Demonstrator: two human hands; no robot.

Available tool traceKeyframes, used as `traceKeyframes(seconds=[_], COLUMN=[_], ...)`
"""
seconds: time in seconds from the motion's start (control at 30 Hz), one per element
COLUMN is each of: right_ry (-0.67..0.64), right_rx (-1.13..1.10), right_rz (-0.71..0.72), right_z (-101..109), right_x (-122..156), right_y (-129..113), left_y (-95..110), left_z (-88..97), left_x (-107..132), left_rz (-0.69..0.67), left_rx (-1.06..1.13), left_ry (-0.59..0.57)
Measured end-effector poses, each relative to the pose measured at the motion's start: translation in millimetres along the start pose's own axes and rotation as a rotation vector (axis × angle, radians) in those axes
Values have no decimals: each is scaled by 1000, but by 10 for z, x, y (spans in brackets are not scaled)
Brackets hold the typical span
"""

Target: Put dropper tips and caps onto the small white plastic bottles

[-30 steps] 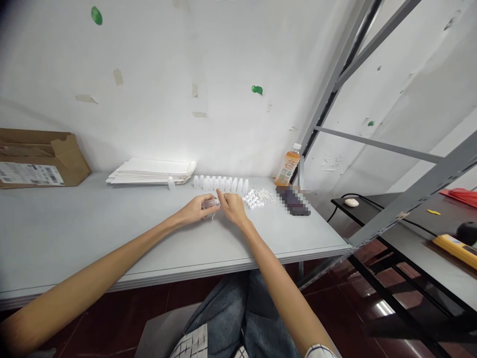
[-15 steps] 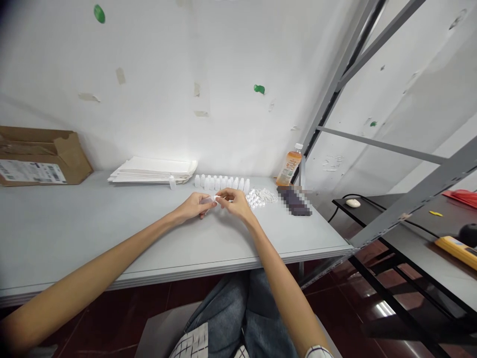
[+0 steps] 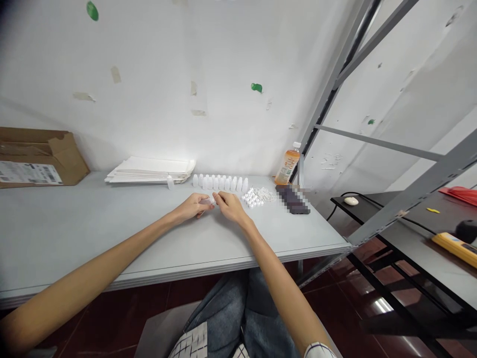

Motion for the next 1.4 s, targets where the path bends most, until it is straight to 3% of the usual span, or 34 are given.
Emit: traceKeyframes(seconds=[0.23, 0.6, 0.87, 1.17, 1.4], right_ry=[-60, -38, -20, -46, -43], right_rx=[-164, -48, -122, 4, -107], right_rz=[-2, -70, 16, -68, -25], right_z=[46, -10, 53, 6, 60], right_x=[5, -21, -4, -9, 7], right_y=[-19, 44, -4, 44, 9], left_y=[59, 123, 103, 125, 96], left_z=[-20, -26, -34, -38, -30], left_x=[4, 15, 6, 14, 12], left_rz=[-9, -38, -65, -43, -26], left_rx=[17, -212, -124, -207, -113], left_ry=[1, -1, -33, -43, -38])
Point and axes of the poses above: each hand's wrist, its own x-axis away from the middle knuckle, its own z-axis out of the back of the hand, y = z × x, the point moved 4 cm from there along -x, towards the middle knuckle, and after that the axes turned 14 degrees about -z, right-handed, at the moved point
